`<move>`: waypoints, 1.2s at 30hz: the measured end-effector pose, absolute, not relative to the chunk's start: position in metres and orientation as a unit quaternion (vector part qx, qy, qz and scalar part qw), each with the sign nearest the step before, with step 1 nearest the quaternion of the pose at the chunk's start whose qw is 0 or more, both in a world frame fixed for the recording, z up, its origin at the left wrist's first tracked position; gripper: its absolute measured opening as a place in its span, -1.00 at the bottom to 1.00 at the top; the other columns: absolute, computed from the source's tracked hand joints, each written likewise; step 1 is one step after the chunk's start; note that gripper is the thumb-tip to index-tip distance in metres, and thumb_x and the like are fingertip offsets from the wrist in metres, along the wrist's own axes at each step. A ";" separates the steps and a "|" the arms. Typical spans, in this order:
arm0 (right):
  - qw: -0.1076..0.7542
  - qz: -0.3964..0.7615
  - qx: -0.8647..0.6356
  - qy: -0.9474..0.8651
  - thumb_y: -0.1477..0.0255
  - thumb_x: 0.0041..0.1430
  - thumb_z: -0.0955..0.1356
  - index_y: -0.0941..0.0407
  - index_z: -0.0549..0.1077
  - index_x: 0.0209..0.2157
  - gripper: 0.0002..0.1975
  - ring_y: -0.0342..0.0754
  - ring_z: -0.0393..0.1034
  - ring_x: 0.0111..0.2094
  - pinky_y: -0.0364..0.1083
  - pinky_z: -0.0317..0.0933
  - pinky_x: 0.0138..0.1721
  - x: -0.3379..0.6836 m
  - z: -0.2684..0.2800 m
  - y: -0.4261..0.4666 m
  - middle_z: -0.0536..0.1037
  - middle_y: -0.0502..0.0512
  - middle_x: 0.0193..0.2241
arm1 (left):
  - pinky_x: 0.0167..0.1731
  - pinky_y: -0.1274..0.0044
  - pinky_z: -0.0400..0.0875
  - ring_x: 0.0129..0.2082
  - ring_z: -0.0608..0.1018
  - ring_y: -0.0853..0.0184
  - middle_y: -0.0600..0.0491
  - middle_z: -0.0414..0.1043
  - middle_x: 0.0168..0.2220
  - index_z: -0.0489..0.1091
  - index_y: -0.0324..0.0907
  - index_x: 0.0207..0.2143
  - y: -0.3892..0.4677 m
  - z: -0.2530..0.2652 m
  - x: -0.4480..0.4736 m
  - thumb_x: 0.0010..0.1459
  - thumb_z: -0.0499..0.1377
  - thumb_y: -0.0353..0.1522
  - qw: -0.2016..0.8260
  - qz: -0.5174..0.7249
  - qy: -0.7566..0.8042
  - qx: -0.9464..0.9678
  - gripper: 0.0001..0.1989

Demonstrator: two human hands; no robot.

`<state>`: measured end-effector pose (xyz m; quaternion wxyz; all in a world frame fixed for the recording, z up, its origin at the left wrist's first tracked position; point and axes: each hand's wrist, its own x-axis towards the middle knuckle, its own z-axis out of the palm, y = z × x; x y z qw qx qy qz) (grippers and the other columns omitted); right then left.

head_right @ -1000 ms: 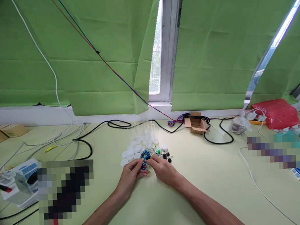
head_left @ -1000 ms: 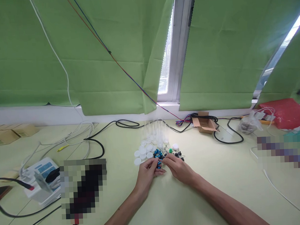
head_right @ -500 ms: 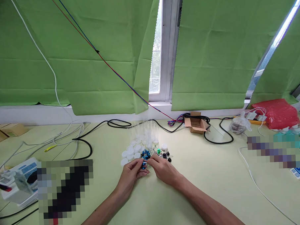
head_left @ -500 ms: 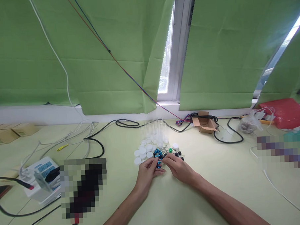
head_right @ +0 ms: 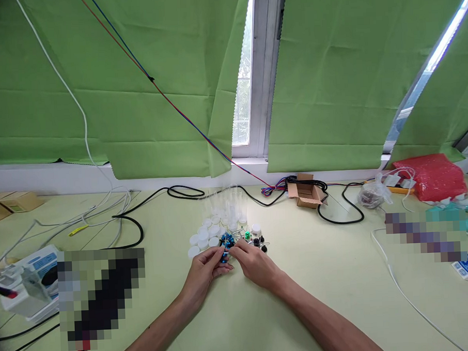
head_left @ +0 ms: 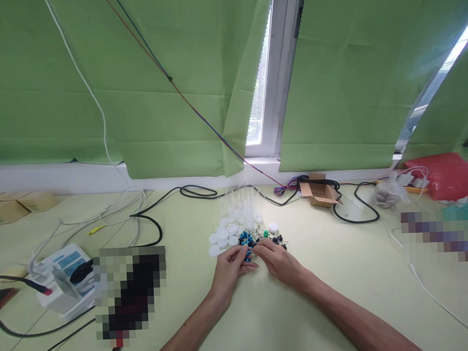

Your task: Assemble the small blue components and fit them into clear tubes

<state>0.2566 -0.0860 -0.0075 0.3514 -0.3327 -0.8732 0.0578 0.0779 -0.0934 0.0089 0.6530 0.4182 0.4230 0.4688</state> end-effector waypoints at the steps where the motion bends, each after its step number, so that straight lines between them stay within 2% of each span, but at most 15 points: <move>1: 0.352 0.058 -0.333 -0.873 0.59 0.34 0.12 0.09 0.34 -0.09 -0.74 -0.06 0.32 -0.32 -0.10 0.30 -0.30 0.257 -0.008 -0.086 0.37 0.12 -0.29 | -0.38 0.57 0.55 -0.45 0.60 0.34 0.03 0.45 -0.42 0.50 -0.26 -0.33 -0.094 0.009 0.078 0.04 0.28 -0.15 0.653 0.468 0.423 0.420 -0.67; 36: 0.335 0.024 -0.341 -0.878 0.61 0.33 0.11 0.12 0.36 -0.16 -0.74 -0.09 0.28 -0.37 -0.14 0.27 -0.33 0.256 -0.003 -0.088 0.35 0.10 -0.34 | -0.43 0.59 0.54 -0.49 0.59 0.36 0.06 0.45 -0.46 0.48 -0.26 -0.37 -0.093 0.010 0.079 -0.01 0.30 -0.14 0.649 0.476 0.424 0.416 -0.66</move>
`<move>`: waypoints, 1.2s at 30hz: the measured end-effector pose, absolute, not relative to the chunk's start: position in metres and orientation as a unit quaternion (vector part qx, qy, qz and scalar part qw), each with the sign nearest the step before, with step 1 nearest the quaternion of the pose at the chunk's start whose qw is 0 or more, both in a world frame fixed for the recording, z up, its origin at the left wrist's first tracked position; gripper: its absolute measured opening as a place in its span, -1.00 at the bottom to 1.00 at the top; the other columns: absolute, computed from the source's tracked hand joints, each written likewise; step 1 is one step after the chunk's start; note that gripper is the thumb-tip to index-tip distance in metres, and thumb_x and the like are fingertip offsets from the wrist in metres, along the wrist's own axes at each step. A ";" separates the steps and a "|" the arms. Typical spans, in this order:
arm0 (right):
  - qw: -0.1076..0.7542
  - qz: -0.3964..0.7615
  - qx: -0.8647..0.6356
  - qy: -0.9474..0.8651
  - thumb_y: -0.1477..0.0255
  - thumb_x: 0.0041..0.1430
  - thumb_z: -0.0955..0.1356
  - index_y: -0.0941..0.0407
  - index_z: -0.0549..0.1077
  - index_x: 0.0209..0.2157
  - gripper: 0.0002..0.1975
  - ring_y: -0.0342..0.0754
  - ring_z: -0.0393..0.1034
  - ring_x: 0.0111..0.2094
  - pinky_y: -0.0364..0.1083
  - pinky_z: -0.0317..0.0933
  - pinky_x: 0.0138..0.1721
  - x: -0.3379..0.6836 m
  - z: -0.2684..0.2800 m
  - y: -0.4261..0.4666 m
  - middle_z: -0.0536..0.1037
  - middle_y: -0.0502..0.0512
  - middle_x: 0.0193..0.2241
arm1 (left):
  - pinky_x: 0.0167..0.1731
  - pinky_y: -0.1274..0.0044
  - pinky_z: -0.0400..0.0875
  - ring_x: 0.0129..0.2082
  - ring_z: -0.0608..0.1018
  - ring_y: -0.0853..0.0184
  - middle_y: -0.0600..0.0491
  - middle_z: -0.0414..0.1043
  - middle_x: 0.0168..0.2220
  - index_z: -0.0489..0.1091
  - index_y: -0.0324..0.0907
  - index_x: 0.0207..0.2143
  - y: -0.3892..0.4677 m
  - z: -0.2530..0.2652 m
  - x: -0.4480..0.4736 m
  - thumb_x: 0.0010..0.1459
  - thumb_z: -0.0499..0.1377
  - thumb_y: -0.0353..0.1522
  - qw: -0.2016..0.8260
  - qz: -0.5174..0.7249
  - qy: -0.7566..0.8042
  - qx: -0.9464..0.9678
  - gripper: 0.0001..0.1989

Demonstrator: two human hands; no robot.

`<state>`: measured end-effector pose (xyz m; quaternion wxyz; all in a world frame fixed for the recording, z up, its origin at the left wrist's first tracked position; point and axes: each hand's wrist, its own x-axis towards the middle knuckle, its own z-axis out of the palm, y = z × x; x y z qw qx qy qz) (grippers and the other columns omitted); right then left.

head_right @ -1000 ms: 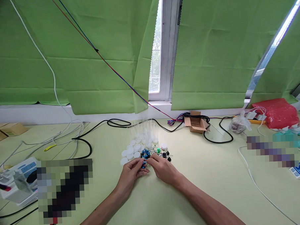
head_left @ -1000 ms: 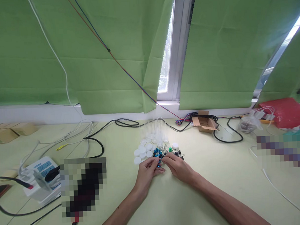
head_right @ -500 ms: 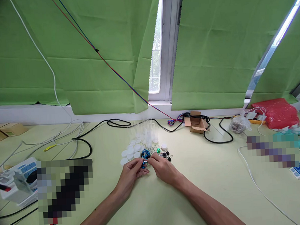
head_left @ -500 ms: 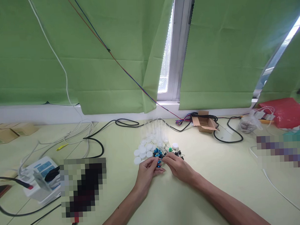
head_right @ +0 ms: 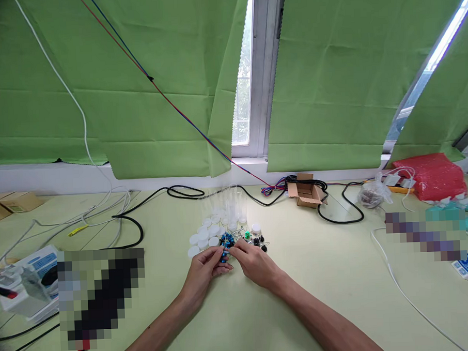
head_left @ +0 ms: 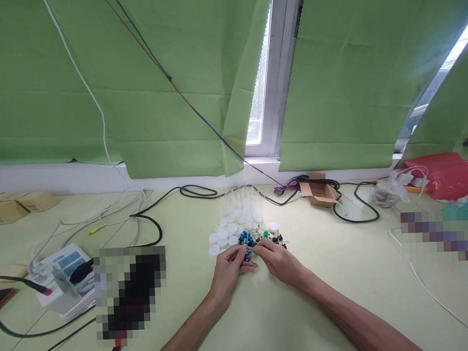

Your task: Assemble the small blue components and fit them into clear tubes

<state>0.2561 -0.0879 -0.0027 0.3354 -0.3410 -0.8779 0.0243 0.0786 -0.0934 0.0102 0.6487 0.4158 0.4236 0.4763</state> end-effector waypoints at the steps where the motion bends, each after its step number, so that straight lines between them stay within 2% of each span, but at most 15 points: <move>1: 0.336 0.025 -0.341 -0.878 0.61 0.33 0.11 0.12 0.36 -0.15 -0.74 -0.09 0.28 -0.37 -0.14 0.28 -0.32 0.256 -0.003 -0.088 0.36 0.10 -0.34 | -0.44 0.59 0.54 -0.49 0.59 0.36 0.07 0.45 -0.46 0.48 -0.26 -0.37 -0.093 0.011 0.079 -0.01 0.31 -0.14 0.647 0.476 0.425 0.417 -0.66; 7: 0.328 0.029 -0.339 -0.881 0.63 0.31 0.11 0.12 0.34 -0.08 -0.71 -0.07 0.32 -0.33 -0.13 0.29 -0.30 0.257 -0.003 -0.089 0.38 0.13 -0.30 | -0.46 0.60 0.53 -0.50 0.59 0.36 0.08 0.44 -0.47 0.49 -0.25 -0.38 -0.094 0.013 0.079 -0.02 0.31 -0.12 0.640 0.475 0.430 0.424 -0.65; 32: 0.330 0.018 -0.331 -0.884 0.65 0.29 0.13 0.13 0.35 -0.05 -0.69 -0.06 0.35 -0.34 -0.13 0.33 -0.33 0.256 -0.001 -0.090 0.40 0.15 -0.31 | -0.43 0.55 0.53 -0.50 0.59 0.34 0.08 0.45 -0.47 0.49 -0.24 -0.38 -0.094 0.012 0.080 -0.02 0.29 -0.12 0.624 0.477 0.433 0.442 -0.65; 36: 0.335 0.012 -0.329 -0.883 0.66 0.28 0.12 0.14 0.37 -0.10 -0.69 -0.07 0.34 -0.36 -0.13 0.32 -0.35 0.255 0.001 -0.090 0.39 0.14 -0.33 | -0.43 0.54 0.54 -0.50 0.59 0.32 0.07 0.45 -0.48 0.50 -0.25 -0.38 -0.094 0.013 0.080 -0.02 0.30 -0.12 0.616 0.478 0.434 0.451 -0.66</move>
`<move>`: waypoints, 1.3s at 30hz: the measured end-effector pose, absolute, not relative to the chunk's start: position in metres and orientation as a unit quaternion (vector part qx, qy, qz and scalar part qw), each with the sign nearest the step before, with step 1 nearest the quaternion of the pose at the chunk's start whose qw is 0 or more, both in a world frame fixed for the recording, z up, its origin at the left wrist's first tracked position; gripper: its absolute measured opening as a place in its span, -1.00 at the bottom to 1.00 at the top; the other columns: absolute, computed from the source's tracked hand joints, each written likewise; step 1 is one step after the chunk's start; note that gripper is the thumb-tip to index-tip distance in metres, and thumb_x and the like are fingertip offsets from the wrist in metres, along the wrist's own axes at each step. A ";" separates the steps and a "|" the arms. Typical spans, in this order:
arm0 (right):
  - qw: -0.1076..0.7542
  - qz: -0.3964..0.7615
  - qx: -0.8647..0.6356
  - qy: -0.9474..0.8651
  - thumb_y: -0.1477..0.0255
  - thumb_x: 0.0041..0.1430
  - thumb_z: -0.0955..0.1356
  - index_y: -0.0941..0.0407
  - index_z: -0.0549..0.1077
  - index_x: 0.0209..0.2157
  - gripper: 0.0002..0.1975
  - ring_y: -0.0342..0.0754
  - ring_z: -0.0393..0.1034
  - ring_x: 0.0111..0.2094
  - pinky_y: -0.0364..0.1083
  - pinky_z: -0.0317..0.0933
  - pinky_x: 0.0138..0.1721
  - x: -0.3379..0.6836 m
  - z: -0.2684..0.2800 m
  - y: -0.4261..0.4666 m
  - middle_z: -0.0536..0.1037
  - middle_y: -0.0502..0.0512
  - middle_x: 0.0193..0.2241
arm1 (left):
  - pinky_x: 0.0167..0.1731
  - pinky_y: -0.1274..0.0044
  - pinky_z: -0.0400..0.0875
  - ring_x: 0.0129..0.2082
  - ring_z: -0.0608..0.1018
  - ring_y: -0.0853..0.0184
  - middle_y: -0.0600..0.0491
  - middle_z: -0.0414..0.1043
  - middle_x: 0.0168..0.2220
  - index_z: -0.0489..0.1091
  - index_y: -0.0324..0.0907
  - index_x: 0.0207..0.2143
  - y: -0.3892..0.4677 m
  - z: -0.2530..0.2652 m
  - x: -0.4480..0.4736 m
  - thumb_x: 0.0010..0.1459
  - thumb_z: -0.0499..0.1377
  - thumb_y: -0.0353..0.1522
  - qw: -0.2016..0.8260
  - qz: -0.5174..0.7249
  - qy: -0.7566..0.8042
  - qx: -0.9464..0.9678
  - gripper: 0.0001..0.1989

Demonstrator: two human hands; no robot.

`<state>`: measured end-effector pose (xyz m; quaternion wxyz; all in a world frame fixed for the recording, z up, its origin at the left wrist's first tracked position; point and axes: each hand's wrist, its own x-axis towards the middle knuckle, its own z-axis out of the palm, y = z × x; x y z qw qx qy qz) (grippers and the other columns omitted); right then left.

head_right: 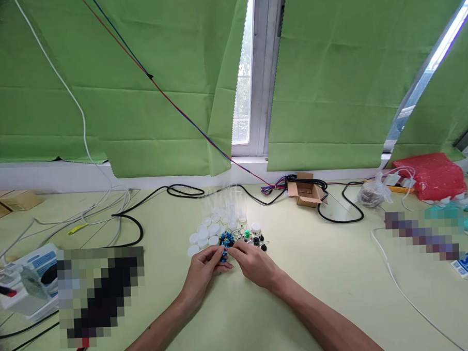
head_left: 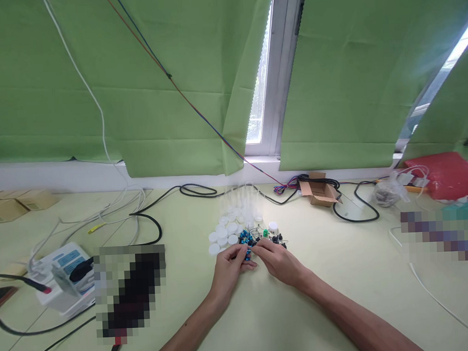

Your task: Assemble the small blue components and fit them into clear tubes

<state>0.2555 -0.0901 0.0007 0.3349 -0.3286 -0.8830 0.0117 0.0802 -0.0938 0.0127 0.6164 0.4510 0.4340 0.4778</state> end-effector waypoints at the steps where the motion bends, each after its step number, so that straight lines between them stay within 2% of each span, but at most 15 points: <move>1: 0.337 0.012 -0.327 -0.883 0.66 0.28 0.11 0.14 0.37 -0.11 -0.69 -0.07 0.34 -0.36 -0.13 0.32 -0.35 0.255 0.001 -0.090 0.39 0.14 -0.33 | -0.43 0.54 0.54 -0.50 0.59 0.32 0.07 0.45 -0.48 0.50 -0.24 -0.38 -0.094 0.013 0.080 -0.02 0.30 -0.12 0.615 0.478 0.434 0.453 -0.66; 9: 0.353 0.040 -0.328 -0.875 0.62 0.32 0.13 0.12 0.36 -0.08 -0.72 -0.08 0.35 -0.33 -0.12 0.33 -0.28 0.254 -0.002 -0.090 0.39 0.13 -0.31 | -0.43 0.52 0.54 -0.50 0.59 0.30 0.07 0.46 -0.48 0.50 -0.24 -0.37 -0.094 0.012 0.080 -0.03 0.30 -0.12 0.610 0.480 0.437 0.454 -0.66; 23: 0.409 0.026 -0.317 -0.855 0.56 0.35 0.15 0.11 0.36 -0.10 -0.78 -0.08 0.38 -0.34 -0.10 0.34 -0.30 0.251 -0.002 -0.093 0.43 0.13 -0.34 | -0.41 0.51 0.54 -0.48 0.60 0.29 0.06 0.50 -0.46 0.50 -0.22 -0.37 -0.094 0.011 0.080 -0.03 0.30 -0.11 0.609 0.487 0.431 0.453 -0.65; 39: 0.441 -0.040 -0.300 -0.845 0.54 0.33 0.22 0.10 0.36 -0.06 -0.80 -0.10 0.43 -0.44 -0.13 0.34 -0.42 0.249 -0.008 -0.096 0.52 0.08 -0.43 | -0.46 0.50 0.53 -0.53 0.59 0.29 0.08 0.50 -0.50 0.51 -0.20 -0.37 -0.095 0.004 0.084 -0.01 0.28 -0.11 0.586 0.501 0.424 0.476 -0.67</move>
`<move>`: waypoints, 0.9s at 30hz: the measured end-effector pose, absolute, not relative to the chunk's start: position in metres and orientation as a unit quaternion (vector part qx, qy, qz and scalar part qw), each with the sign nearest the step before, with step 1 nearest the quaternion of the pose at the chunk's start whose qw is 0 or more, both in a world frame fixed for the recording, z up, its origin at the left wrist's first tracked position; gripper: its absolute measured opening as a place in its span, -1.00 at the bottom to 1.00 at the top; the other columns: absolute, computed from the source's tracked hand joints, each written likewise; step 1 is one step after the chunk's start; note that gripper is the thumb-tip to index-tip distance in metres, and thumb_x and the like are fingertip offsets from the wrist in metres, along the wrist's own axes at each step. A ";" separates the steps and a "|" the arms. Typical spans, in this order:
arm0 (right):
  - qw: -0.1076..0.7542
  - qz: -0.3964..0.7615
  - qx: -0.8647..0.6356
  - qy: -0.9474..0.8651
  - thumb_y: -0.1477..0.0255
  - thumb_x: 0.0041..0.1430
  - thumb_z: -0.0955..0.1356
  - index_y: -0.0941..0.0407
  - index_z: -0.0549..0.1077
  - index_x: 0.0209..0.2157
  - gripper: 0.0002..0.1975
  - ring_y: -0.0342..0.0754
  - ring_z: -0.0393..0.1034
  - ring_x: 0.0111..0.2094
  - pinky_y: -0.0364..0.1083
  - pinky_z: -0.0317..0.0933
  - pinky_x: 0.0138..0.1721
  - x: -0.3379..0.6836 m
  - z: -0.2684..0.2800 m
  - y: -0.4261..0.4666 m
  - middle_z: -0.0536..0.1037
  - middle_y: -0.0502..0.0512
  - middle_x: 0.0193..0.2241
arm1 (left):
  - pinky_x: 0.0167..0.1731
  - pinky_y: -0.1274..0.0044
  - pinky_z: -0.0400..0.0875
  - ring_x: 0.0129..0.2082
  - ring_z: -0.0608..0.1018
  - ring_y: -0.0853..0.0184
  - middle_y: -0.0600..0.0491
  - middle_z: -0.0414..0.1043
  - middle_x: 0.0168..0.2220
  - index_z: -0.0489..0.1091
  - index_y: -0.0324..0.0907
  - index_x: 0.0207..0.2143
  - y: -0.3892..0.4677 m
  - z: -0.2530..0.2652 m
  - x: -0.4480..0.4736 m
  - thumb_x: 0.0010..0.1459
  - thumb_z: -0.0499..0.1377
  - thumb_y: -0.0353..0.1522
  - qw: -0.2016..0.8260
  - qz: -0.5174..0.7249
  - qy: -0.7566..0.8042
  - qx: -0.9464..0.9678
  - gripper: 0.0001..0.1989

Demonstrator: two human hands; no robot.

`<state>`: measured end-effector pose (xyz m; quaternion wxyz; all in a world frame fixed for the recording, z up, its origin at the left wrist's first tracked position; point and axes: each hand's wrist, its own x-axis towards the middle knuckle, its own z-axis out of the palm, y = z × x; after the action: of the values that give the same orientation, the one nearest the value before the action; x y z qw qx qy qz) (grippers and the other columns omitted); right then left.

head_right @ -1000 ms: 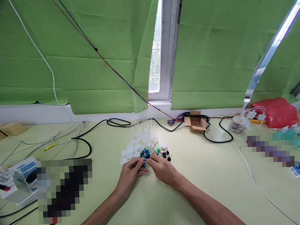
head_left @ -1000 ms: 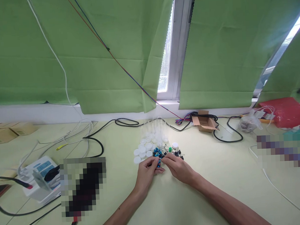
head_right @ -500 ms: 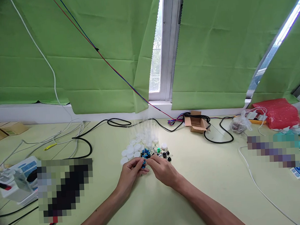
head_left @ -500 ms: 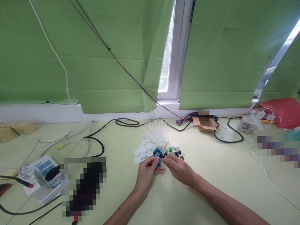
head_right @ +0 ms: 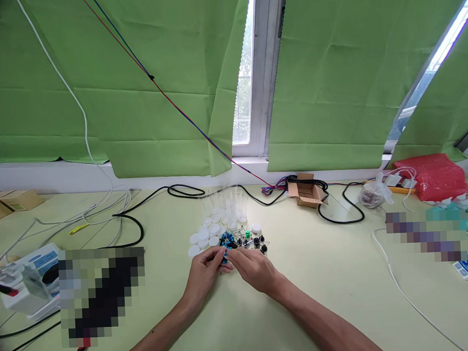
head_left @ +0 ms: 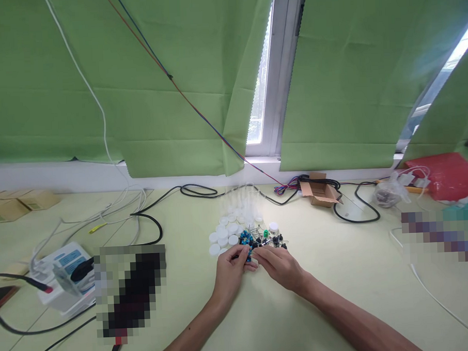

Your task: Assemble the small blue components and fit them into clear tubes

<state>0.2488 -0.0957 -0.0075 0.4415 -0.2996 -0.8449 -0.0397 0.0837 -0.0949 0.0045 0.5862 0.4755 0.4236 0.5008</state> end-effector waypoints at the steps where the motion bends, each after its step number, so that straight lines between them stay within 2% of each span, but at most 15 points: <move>1: 0.437 -0.042 -0.298 -0.847 0.54 0.33 0.21 0.10 0.35 -0.05 -0.79 -0.10 0.43 -0.45 -0.13 0.33 -0.44 0.249 -0.009 -0.096 0.53 0.08 -0.44 | -0.46 0.50 0.53 -0.52 0.59 0.29 0.08 0.50 -0.51 0.52 -0.20 -0.37 -0.095 0.004 0.084 -0.01 0.28 -0.12 0.584 0.501 0.424 0.477 -0.68; 5: 0.423 -0.042 -0.297 -0.855 0.51 0.35 0.20 0.11 0.39 -0.06 -0.79 -0.10 0.41 -0.49 -0.13 0.31 -0.46 0.251 -0.011 -0.095 0.51 0.08 -0.47 | -0.49 0.49 0.51 -0.54 0.56 0.29 0.08 0.47 -0.55 0.52 -0.20 -0.37 -0.095 0.003 0.083 0.02 0.26 -0.13 0.572 0.504 0.421 0.492 -0.69; 11: 0.398 -0.043 -0.286 -0.870 0.52 0.34 0.19 0.11 0.44 -0.23 -0.80 -0.11 0.35 -0.51 -0.14 0.27 -0.48 0.249 -0.004 -0.098 0.46 0.06 -0.51 | -0.50 0.50 0.50 -0.56 0.52 0.32 0.10 0.43 -0.55 0.53 -0.20 -0.35 -0.096 0.002 0.083 0.08 0.22 -0.16 0.540 0.508 0.423 0.521 -0.73; 20: 0.373 -0.079 -0.278 -0.882 0.57 0.31 0.21 0.13 0.34 -0.46 -0.76 -0.18 0.18 -0.58 -0.17 0.07 -0.55 0.244 0.007 -0.103 0.34 -0.02 -0.59 | -0.53 0.53 0.45 -0.59 0.50 0.35 0.11 0.42 -0.52 0.52 -0.19 -0.32 -0.100 0.003 0.084 0.13 0.18 -0.17 0.485 0.506 0.445 0.558 -0.72; 27: 0.382 -0.102 -0.274 -0.877 0.55 0.32 0.23 0.13 0.32 -0.51 -0.72 -0.19 0.11 -0.61 -0.15 -0.02 -0.57 0.242 0.010 -0.104 0.28 -0.04 -0.62 | -0.50 0.54 0.42 -0.56 0.49 0.36 0.11 0.41 -0.50 0.51 -0.19 -0.30 -0.102 0.001 0.083 0.19 0.13 -0.18 0.461 0.504 0.444 0.579 -0.72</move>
<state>0.2423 -0.1038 0.0104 0.3819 -0.2740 -0.8768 -0.1015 0.0833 -0.1018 0.0010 0.4612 0.5791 0.4443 0.5045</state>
